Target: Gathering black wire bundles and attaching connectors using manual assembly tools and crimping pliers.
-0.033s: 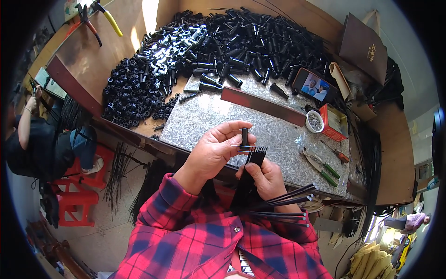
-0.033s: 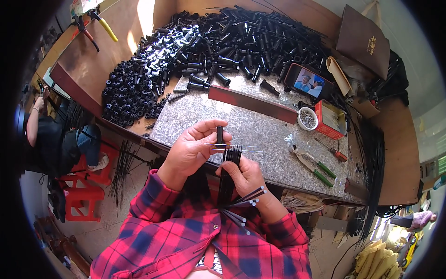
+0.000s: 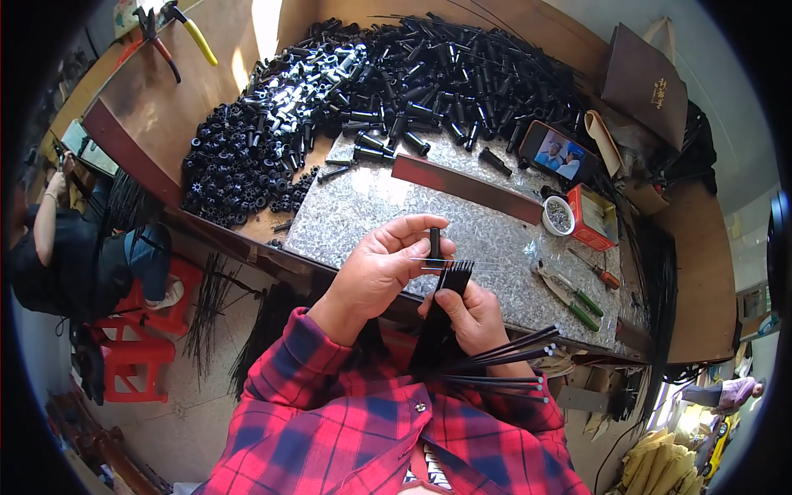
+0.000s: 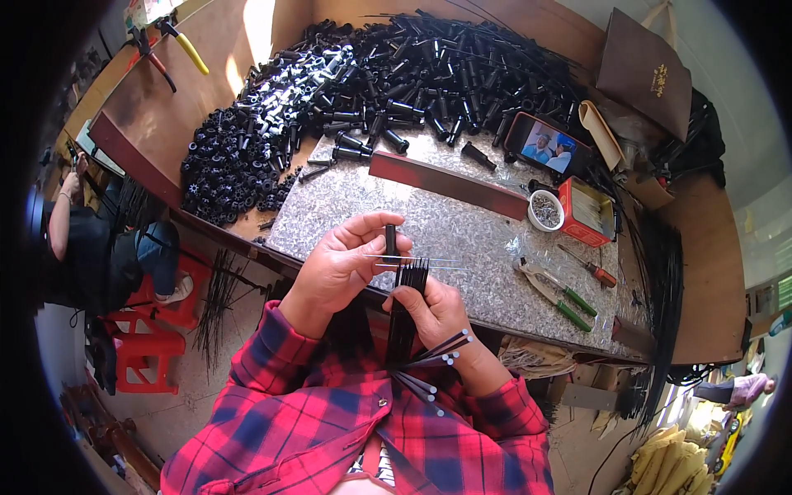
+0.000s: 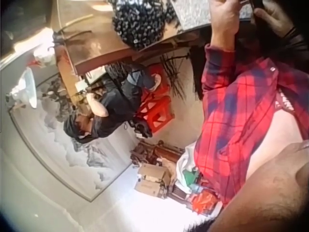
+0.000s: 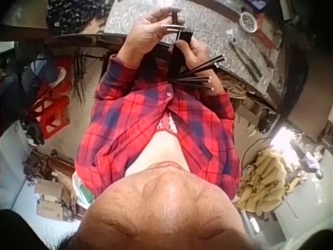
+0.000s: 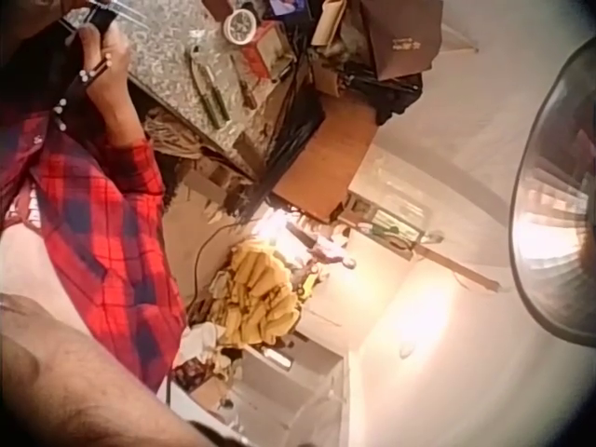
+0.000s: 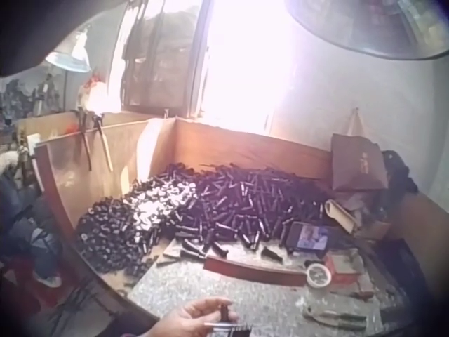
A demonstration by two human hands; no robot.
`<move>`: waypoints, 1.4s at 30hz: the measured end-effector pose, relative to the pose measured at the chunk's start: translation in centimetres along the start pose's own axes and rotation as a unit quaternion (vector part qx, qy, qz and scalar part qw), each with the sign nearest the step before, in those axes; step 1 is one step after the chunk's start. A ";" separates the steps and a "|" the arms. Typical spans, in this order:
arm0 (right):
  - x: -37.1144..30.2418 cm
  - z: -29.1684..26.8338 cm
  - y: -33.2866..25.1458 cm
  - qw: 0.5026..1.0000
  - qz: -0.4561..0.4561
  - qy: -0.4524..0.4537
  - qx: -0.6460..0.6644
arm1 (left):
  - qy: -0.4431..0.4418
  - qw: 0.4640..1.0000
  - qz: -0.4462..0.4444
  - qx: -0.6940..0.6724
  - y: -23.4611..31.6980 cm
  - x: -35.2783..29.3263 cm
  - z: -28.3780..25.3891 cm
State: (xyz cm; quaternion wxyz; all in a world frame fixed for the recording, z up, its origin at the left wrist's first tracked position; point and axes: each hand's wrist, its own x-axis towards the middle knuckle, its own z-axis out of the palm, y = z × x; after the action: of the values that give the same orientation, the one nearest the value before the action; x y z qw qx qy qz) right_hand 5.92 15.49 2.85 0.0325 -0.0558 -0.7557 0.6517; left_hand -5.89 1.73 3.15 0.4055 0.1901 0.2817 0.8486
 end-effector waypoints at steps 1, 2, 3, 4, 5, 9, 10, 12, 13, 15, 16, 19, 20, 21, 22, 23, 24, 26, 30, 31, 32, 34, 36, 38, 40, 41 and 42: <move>0.0 0.1 0.0 1.000 0.000 0.000 -0.001 | 0.002 1.000 0.003 0.012 0.0 -0.1 0.0; 0.0 0.0 0.1 1.000 0.000 0.002 -0.002 | 0.001 1.000 0.003 0.011 -0.1 0.0 0.1; 0.0 -0.1 0.3 1.000 -0.006 0.000 -0.005 | 0.003 1.000 0.005 0.019 -0.2 0.1 0.2; 0.1 -0.2 0.4 1.000 -0.011 0.000 -0.008 | 0.005 1.000 0.007 0.026 -0.2 0.2 0.2; 0.0 -0.1 0.4 1.000 -0.012 -0.002 -0.008 | 0.005 1.000 0.009 0.027 -0.2 0.2 0.2; 0.1 0.0 0.4 0.999 -0.028 -0.011 -0.020 | 0.001 0.999 0.011 0.046 0.0 0.0 0.3; 0.2 0.1 0.5 0.999 -0.037 -0.012 -0.031 | 0.002 0.999 0.010 0.047 0.0 -0.1 0.4; 0.1 0.1 0.0 0.999 -0.022 -0.012 -0.025 | -0.001 0.999 0.010 0.047 0.0 0.0 0.2; 0.0 0.1 -0.2 1.000 -0.008 -0.011 -0.019 | -0.003 0.999 0.010 0.047 0.0 0.1 0.2; 0.1 0.1 -0.1 1.000 -0.016 -0.009 -0.021 | -0.004 0.999 0.007 0.042 0.0 0.1 0.2; 0.1 0.1 -0.1 0.999 -0.025 -0.007 -0.023 | -0.004 0.999 0.005 0.036 0.0 0.2 0.2; 0.1 0.2 -0.1 0.999 -0.023 -0.009 -0.021 | -0.010 0.999 0.017 0.040 -0.1 0.1 0.0; 0.1 0.2 -0.1 0.999 -0.023 -0.008 -0.021 | -0.010 0.999 0.017 0.040 0.0 0.1 0.0; 0.2 0.1 0.0 0.999 -0.025 -0.009 -0.026 | -0.014 0.999 0.014 0.029 0.0 0.1 0.2; 0.2 0.1 0.0 0.999 -0.027 -0.010 -0.030 | -0.017 1.000 0.011 0.018 0.1 0.1 0.2; 0.2 0.2 -0.1 0.999 -0.027 -0.010 -0.030 | -0.017 1.000 0.011 0.018 0.1 0.1 0.2; 0.2 0.3 -0.2 1.000 -0.019 -0.001 -0.021 | -0.016 1.000 0.012 0.022 0.0 0.0 0.0; 0.2 0.3 -0.2 1.000 -0.011 0.007 -0.013 | -0.015 0.999 0.013 0.026 0.0 0.1 -0.1; 0.1 0.1 -0.2 0.999 -0.021 -0.017 -0.027 | -0.010 1.000 0.015 0.000 -0.1 0.2 -0.3; 0.1 0.2 -0.3 0.999 -0.016 -0.017 -0.026 | -0.009 1.000 0.021 0.000 -0.2 0.2 -0.5; 0.2 0.3 -0.1 0.999 -0.016 -0.017 -0.026 | -0.009 1.000 0.021 -0.001 -0.1 0.1 -0.5; 0.4 0.4 0.3 0.999 -0.029 -0.016 -0.016 | -0.005 1.000 0.010 0.007 0.0 -0.2 -0.6; 0.2 0.1 -0.1 1.000 -0.021 -0.012 -0.020 | -0.008 1.000 0.008 0.016 -0.2 0.0 -0.3; 0.2 0.1 -0.2 1.000 -0.011 -0.012 -0.024 | -0.008 1.000 0.008 0.024 -0.2 0.1 -0.2; 0.3 0.3 -0.2 0.999 -0.031 -0.011 -0.023 | -0.001 0.999 0.001 0.043 0.1 -0.1 -0.1; 0.3 0.3 -0.2 0.999 -0.031 -0.012 -0.024 | -0.001 0.999 0.002 0.043 0.1 -0.2 -0.2; 0.3 0.4 -0.3 0.999 -0.018 -0.014 -0.025 | -0.006 0.999 0.003 0.042 0.1 -0.2 -0.3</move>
State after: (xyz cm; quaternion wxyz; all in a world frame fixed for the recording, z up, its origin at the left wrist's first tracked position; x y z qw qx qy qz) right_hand 5.57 15.13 3.06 0.0323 -0.0333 -0.7729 0.6328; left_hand -6.00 1.39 2.94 0.3960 0.2129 0.3138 0.8363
